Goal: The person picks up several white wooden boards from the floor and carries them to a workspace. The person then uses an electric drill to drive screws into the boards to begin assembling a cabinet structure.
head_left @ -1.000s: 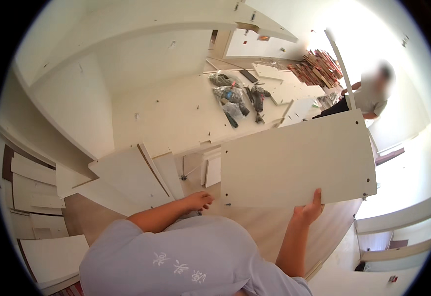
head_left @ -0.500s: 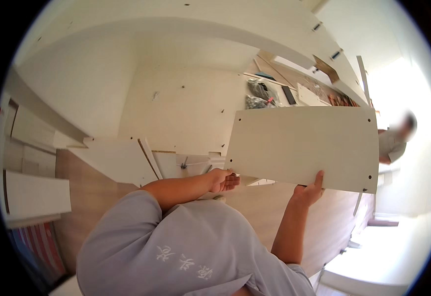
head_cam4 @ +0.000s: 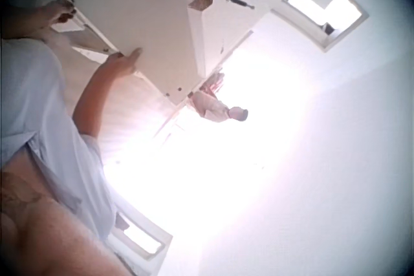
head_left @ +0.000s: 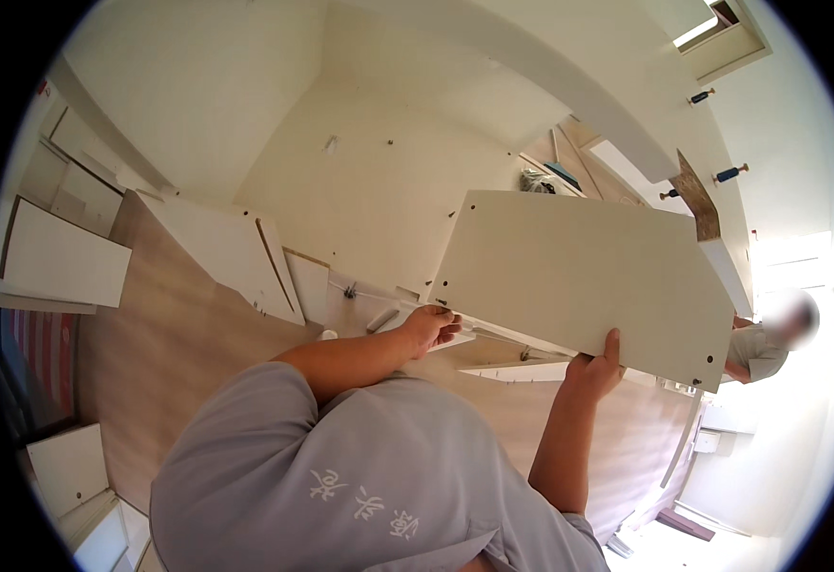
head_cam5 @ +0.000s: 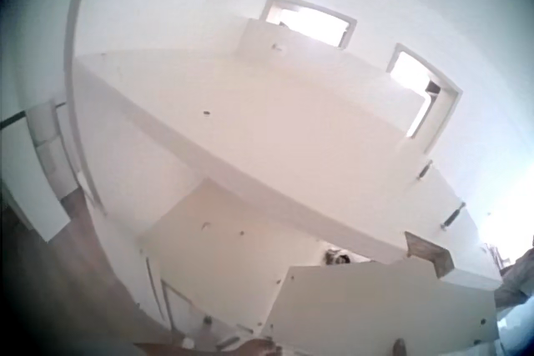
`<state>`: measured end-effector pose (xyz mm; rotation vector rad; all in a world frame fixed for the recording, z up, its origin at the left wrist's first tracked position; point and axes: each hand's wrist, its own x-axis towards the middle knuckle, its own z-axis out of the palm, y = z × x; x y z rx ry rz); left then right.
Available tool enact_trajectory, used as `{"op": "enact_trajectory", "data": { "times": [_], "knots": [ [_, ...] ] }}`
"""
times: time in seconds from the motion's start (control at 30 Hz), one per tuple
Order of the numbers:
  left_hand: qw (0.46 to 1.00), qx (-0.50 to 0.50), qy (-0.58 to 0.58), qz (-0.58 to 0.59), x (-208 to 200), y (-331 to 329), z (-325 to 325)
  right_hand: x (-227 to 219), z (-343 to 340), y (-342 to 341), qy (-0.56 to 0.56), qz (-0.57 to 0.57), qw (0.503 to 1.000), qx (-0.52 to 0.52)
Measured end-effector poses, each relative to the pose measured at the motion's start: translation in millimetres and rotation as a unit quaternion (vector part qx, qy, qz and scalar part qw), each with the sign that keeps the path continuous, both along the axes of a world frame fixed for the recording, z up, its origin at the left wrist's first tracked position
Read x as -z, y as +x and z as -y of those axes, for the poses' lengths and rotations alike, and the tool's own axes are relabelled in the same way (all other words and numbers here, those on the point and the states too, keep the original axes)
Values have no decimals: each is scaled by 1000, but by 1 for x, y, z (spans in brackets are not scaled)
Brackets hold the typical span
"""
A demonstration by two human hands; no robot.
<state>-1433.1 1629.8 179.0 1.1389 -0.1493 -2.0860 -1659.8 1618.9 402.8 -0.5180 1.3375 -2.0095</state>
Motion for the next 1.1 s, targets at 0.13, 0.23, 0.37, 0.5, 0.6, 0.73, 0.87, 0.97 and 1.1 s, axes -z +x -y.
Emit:
{"op": "enact_trajectory", "data": {
  "times": [0.13, 0.23, 0.37, 0.5, 0.6, 0.73, 0.87, 0.97, 1.1],
  "knots": [
    [1000, 0, -3, -3, 12, -2, 4, 3, 9, 4, 7, -6, 1000, -9],
    [1000, 5, 9, 6, 18, 0, 5, 1, 10, 13, 21, -7, 1000, -3],
    [1000, 10, 14, 5, 23, 5, 7, 3, 10, 19, 16, -27, 1000, -5],
    [1000, 16, 1, 3, 28, 13, 6, -8, 10, 38, 18, -62, 998, -16],
    [999, 42, -3, -16, 30, 22, 7, -12, 11, 39, 41, -94, 995, -17],
    [997, 79, -12, -14, 24, 30, 9, -15, 13, 44, 59, -103, 993, 2],
    [994, 108, -11, -15, 24, 37, 10, -14, 4, 53, 23, -104, 994, 2],
    [992, 123, -20, -10, 22, 44, 13, -11, 2, 51, 12, -115, 993, -13],
    [991, 133, -30, -9, 23, 46, 15, -17, 10, 56, 20, -113, 993, -11]
  ]
}}
